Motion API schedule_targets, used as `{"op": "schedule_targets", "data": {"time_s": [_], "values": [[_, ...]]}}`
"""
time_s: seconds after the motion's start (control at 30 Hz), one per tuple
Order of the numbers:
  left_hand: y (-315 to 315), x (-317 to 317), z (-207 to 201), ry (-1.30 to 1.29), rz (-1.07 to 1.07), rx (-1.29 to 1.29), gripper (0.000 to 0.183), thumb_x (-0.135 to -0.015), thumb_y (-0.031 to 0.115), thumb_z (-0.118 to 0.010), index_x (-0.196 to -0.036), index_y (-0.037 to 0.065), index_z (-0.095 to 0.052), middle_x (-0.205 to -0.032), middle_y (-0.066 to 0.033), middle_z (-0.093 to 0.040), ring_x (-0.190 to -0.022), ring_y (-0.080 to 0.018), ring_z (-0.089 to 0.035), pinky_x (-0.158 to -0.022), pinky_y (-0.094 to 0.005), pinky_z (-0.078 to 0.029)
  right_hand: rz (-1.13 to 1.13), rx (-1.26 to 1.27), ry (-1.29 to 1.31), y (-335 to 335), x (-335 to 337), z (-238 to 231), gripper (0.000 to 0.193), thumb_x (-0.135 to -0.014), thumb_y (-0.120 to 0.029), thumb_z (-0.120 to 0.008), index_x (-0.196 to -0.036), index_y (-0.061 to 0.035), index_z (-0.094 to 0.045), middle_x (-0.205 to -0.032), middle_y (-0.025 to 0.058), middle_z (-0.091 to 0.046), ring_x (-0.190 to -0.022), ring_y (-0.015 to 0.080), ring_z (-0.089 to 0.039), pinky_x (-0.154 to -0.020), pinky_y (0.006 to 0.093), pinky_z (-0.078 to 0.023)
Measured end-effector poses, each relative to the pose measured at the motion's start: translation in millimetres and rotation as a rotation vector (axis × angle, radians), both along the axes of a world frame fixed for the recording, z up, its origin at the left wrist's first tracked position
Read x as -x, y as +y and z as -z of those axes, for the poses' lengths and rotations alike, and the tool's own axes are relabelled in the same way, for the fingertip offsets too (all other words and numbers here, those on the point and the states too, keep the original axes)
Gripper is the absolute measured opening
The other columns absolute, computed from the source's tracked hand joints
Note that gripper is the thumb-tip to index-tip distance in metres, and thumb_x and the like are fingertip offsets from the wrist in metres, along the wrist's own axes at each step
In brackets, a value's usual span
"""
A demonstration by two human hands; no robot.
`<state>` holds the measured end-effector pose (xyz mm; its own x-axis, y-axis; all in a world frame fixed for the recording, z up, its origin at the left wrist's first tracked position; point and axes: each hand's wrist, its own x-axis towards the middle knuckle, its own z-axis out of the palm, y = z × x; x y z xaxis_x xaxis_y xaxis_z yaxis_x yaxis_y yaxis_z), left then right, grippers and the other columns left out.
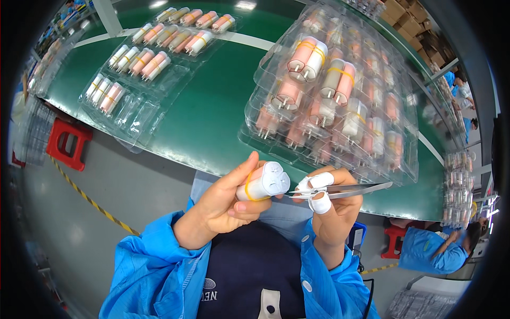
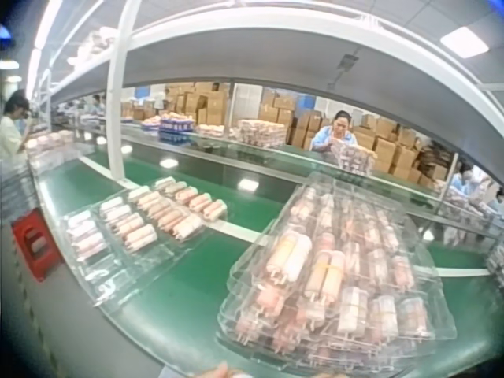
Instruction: The person uses tweezers to insert small white components into cylindrical objects with rubber bands. They repeatedly pick up a cylinder from a clear plastic tray, perform the insertion, and place the item back into the tray. The process is repeated for multiple units on a green assembly table.
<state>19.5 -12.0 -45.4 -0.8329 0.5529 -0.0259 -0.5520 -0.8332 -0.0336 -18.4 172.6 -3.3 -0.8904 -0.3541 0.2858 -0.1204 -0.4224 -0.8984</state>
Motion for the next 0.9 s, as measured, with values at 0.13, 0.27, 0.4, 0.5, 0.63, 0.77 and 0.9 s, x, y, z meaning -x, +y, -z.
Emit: {"op": "schedule_targets", "data": {"time_s": [0.13,0.27,0.4,0.5,0.63,0.77,0.9], "values": [[-1.9,1.0,4.1,0.085,-0.014,0.029,0.048,-0.1,0.046,-0.036,-0.113,0.001,-0.049,-0.101,-0.0155,-0.052,-0.052,-0.0079,-0.041,-0.038,-0.0179,-0.033,0.015,0.03,0.021,0.4,-0.4,3.9,0.021,-0.081,0.004,-0.065,-0.099,0.0039,-0.056,-0.096,0.0163,-0.062,-0.087,0.0204,-0.065,-0.076,0.033,-0.056],[6.4,-8.2,-11.0,0.195,-0.238,0.423,0.038,-0.092,0.031,-0.06,-0.113,0.002,-0.05,-0.104,-0.0143,-0.053,-0.062,-0.009,-0.047,-0.047,-0.0201,-0.04,0.064,0.065,-0.015,-0.2,-1.0,2.7,0.023,-0.08,0.005,-0.065,-0.101,0.0044,-0.055,-0.097,0.017,-0.064,-0.089,0.0218,-0.066,-0.077,0.0337,-0.056],[8.6,-10.3,-12.4,0.333,-0.456,0.686,0.041,-0.084,0.007,-0.07,-0.119,0.001,-0.05,-0.108,-0.0086,-0.056,-0.079,-0.0088,-0.057,-0.061,-0.0201,-0.049,0.08,0.086,-0.05,0.0,-0.5,3.0,0.024,-0.08,0.006,-0.066,-0.101,0.0054,-0.055,-0.098,0.0179,-0.065,-0.088,0.023,-0.067,-0.077,0.0333,-0.056],[10.1,-12.4,-16.0,0.399,-0.533,0.862,0.045,-0.081,0.009,-0.074,-0.119,0.001,-0.051,-0.11,-0.0088,-0.055,-0.091,-0.011,-0.057,-0.073,-0.0235,-0.05,0.061,0.049,-0.04,0.9,0.6,7.7,0.025,-0.078,0.006,-0.067,-0.101,0.0057,-0.056,-0.098,0.0176,-0.065,-0.089,0.0233,-0.067,-0.078,0.0336,-0.056],[10.0,-11.5,-8.5,0.535,-0.703,1.073,0.046,-0.08,0.011,-0.075,-0.117,-0.001,-0.052,-0.111,-0.0106,-0.052,-0.097,-0.0137,-0.055,-0.081,-0.0262,-0.047,0.026,0.03,-0.003,0.7,4.0,8.6,0.026,-0.076,0.006,-0.07,-0.1,0.0049,-0.06,-0.101,0.0156,-0.062,-0.09,0.0225,-0.065,-0.08,0.0338,-0.054],[14.3,-10.0,-10.1,0.579,-0.805,1.164,0.049,-0.079,0.018,-0.078,-0.115,-0.002,-0.052,-0.108,-0.0122,-0.052,-0.094,-0.015,-0.054,-0.079,-0.0264,-0.046,0.027,0.007,0.043,-0.2,6.2,11.8,0.026,-0.075,0.005,-0.071,-0.1,0.0035,-0.063,-0.102,0.0143,-0.059,-0.089,0.0214,-0.063,-0.08,0.0335,-0.054],[10.3,-11.2,-7.0,0.66,-0.791,1.148,0.044,-0.08,0.004,-0.073,-0.118,-0.002,-0.053,-0.115,-0.0111,-0.05,-0.103,-0.0148,-0.053,-0.09,-0.0279,-0.044,0.018,-0.007,0.011,3.1,4.0,12.9,0.026,-0.075,0.004,-0.071,-0.1,0.0035,-0.063,-0.101,0.0147,-0.059,-0.088,0.0217,-0.063,-0.079,0.0334,-0.053]]}}
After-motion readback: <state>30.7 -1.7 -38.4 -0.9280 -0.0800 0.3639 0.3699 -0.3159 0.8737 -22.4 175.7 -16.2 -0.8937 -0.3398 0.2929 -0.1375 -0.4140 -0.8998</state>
